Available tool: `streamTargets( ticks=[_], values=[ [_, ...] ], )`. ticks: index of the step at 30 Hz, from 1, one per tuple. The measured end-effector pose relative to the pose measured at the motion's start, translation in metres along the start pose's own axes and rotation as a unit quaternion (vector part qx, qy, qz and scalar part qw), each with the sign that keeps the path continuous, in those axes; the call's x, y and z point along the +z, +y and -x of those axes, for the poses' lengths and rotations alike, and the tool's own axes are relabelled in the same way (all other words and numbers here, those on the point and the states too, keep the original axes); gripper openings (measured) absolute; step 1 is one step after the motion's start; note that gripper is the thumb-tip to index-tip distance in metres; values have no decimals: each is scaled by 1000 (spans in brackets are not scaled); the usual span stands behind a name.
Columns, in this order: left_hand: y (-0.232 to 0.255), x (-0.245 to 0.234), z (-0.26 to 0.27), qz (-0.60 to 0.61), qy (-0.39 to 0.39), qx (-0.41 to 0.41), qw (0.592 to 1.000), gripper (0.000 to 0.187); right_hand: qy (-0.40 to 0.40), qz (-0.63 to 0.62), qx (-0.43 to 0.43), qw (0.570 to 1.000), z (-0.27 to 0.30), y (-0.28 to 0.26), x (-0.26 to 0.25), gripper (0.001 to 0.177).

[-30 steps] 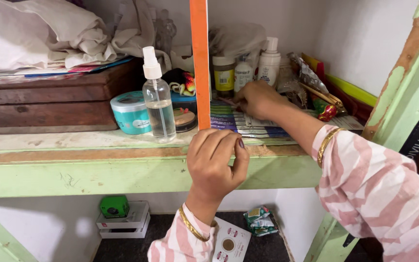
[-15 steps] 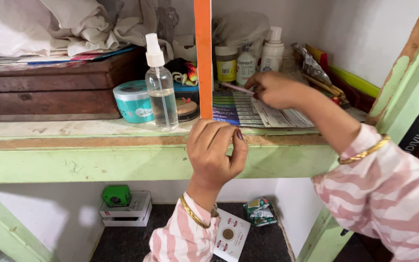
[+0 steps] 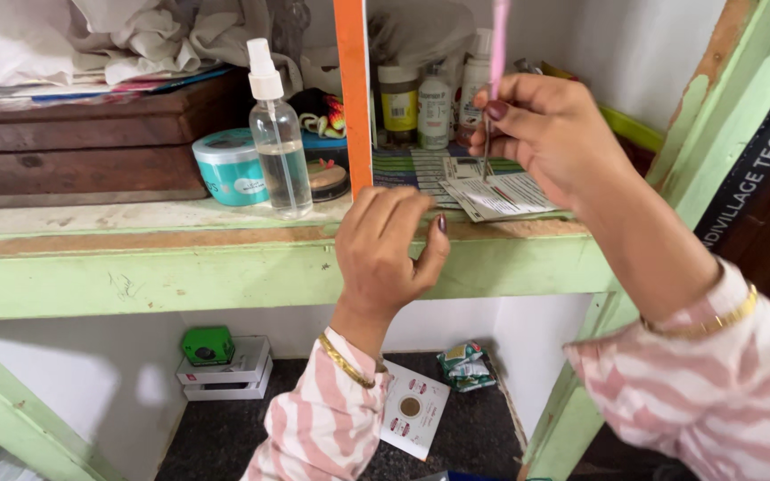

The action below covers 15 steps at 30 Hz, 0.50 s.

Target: The person organizes various small items on a cluttered countertop and shelf. They pick up objects such as toothbrushes, toothpaste, and small packets, moving them from the shelf to the counter and arranging them on a blue cloth.

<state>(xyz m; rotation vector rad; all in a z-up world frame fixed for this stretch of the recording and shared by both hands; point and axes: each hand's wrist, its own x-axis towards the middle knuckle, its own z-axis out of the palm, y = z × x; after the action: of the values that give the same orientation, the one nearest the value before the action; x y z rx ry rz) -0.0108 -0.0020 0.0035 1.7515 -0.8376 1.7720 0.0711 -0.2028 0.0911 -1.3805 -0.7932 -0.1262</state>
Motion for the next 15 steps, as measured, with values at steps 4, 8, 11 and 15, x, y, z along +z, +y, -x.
streamTargets(
  ticks=[4,8,11,15],
  values=[
    [41,-10,12,223,-41,-184,956,46,40,-40,-4,998,65,-16,27,12],
    [86,-21,34,401,-150,-469,773,59,85,-45,11,995,125,-1,62,17],
    [96,-29,46,338,-192,-494,778,54,98,120,9,988,160,11,78,21],
    [107,-33,49,297,-223,-466,803,50,119,120,11,986,176,18,80,19]
  ],
)
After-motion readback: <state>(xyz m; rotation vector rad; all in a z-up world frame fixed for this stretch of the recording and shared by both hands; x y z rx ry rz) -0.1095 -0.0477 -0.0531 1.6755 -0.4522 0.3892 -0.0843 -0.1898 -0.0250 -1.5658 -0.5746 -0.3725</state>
